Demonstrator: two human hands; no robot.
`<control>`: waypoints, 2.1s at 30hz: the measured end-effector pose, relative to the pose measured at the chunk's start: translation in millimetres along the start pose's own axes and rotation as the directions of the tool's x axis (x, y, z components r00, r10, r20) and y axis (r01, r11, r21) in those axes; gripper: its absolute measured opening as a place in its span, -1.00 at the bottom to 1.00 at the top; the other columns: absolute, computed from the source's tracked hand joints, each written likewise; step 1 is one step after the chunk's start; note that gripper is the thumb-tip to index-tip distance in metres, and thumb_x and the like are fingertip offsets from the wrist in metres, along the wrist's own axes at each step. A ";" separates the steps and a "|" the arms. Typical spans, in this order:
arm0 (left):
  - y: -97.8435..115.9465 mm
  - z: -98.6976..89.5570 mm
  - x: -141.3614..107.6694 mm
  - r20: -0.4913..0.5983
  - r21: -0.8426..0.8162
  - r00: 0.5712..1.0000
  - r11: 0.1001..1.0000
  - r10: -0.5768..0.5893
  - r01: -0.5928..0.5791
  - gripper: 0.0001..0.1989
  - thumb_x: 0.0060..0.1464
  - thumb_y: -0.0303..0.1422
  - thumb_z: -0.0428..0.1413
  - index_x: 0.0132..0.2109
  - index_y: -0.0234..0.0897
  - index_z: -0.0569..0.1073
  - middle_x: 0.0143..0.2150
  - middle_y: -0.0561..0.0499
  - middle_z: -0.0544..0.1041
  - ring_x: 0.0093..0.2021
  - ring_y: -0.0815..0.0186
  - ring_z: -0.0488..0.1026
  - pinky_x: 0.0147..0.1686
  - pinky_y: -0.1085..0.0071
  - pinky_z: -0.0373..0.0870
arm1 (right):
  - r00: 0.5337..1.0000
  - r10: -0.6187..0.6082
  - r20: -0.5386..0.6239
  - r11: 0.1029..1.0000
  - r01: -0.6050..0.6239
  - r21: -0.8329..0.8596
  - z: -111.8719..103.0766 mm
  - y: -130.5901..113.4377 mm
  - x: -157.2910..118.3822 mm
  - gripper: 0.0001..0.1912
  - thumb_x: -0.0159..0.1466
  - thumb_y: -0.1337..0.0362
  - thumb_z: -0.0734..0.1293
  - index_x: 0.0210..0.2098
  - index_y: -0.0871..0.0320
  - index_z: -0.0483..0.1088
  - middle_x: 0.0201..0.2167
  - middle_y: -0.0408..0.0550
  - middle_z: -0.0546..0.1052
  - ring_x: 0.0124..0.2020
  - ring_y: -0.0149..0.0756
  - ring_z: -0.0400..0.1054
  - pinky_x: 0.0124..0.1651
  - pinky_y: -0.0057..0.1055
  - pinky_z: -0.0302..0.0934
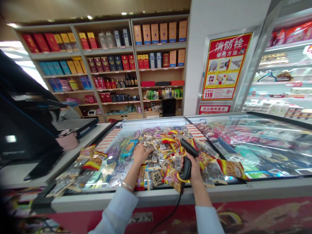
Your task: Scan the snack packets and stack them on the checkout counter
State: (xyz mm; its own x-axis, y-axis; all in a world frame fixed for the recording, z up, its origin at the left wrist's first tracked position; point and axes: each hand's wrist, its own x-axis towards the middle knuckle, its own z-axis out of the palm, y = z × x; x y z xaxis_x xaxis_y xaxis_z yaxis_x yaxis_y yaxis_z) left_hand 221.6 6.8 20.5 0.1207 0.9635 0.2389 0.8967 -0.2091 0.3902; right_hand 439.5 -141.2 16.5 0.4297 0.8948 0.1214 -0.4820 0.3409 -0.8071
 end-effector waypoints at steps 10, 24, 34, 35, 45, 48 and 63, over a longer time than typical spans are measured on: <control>-2.2 3.1 5.9 0.108 0.125 0.994 0.992 0.007 -0.021 -0.49 0.25 -0.04 -0.14 0.00 -0.28 0.52 0.09 -0.23 0.52 0.17 -0.05 0.35 0.15 0.04 0.17 | 0.999 0.053 0.000 0.998 -0.053 0.023 -8.9 6.2 6.3 -0.67 0.01 0.06 0.49 -0.41 0.17 0.43 -0.65 -0.17 0.43 -0.72 -0.40 0.27 -0.69 -0.48 0.17; -18.8 8.5 12.4 -0.106 -0.422 0.992 0.906 -0.073 0.021 -0.81 0.25 -0.29 -0.06 -0.09 -0.25 0.36 -0.38 -0.02 0.55 -0.26 0.19 0.55 -0.27 0.37 0.33 | 0.994 0.080 -0.071 0.994 -0.085 -0.072 16.5 -8.7 -1.7 -0.64 -0.02 0.04 0.49 -0.59 0.17 0.35 -0.71 -0.15 0.40 -0.77 -0.43 0.22 -0.74 -0.50 0.11; -17.2 -3.5 3.5 -0.433 -0.653 0.868 0.748 -0.241 -0.118 -0.68 0.24 -0.06 -0.12 -0.15 -0.23 0.27 -0.45 0.00 0.49 -0.43 0.23 0.51 -0.39 0.38 0.37 | 0.998 0.030 0.047 0.994 -0.025 -0.107 51.5 -10.1 1.5 -0.67 0.00 0.05 0.48 -0.47 0.15 0.37 -0.69 -0.18 0.42 -0.75 -0.42 0.25 -0.72 -0.50 0.13; -16.9 -4.5 2.4 -0.459 -0.662 0.851 0.737 -0.255 -0.136 -0.66 0.23 -0.04 -0.13 -0.16 -0.23 0.26 -0.42 -0.03 0.51 -0.42 0.23 0.52 -0.39 0.38 0.37 | 0.997 0.039 0.062 0.991 -0.031 -0.129 53.7 -9.1 0.5 -0.67 0.00 0.05 0.49 -0.46 0.16 0.39 -0.68 -0.18 0.43 -0.74 -0.41 0.25 -0.72 -0.50 0.13; -13.8 -7.2 -3.7 -0.570 -0.674 0.754 0.710 -0.326 -0.203 -0.60 0.21 0.02 -0.14 -0.17 -0.25 0.24 -0.28 -0.19 0.55 -0.38 0.19 0.55 -0.41 0.34 0.41 | 0.966 0.116 0.233 0.899 -0.002 -0.437 52.4 0.2 -26.0 -0.61 0.08 0.01 0.46 -0.63 0.18 0.39 -0.75 -0.11 0.40 -0.76 -0.41 0.23 -0.70 -0.50 0.09; -14.0 -6.0 -2.9 -0.578 -0.672 0.741 0.715 -0.343 -0.194 -0.58 0.21 0.02 -0.14 -0.13 -0.29 0.26 -0.25 -0.22 0.55 -0.39 0.17 0.55 -0.41 0.32 0.42 | 0.956 0.127 0.263 0.879 0.014 -0.476 49.9 0.8 -24.4 -0.60 0.09 0.00 0.44 -0.62 0.19 0.40 -0.74 -0.10 0.41 -0.76 -0.40 0.25 -0.69 -0.49 0.10; -13.2 -8.3 -5.2 -0.597 -0.640 0.716 0.753 -0.361 -0.154 -0.55 0.28 -0.01 -0.20 -0.07 -0.32 0.28 -0.27 -0.17 0.54 -0.29 0.19 0.55 -0.35 0.32 0.42 | 0.967 0.160 0.197 0.892 -0.057 -0.448 45.8 -7.0 -10.9 -0.66 0.03 0.03 0.47 -0.54 0.17 0.39 -0.69 -0.13 0.42 -0.74 -0.39 0.25 -0.69 -0.48 0.12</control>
State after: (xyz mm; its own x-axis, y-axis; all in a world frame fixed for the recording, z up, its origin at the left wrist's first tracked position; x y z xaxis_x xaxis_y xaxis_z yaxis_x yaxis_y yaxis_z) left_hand 205.6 3.2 21.5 -0.4918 0.6657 0.5612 0.3842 -0.4125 0.8260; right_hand 403.2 -140.1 47.2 0.1880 0.9769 0.1019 -0.1127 0.1245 -0.9858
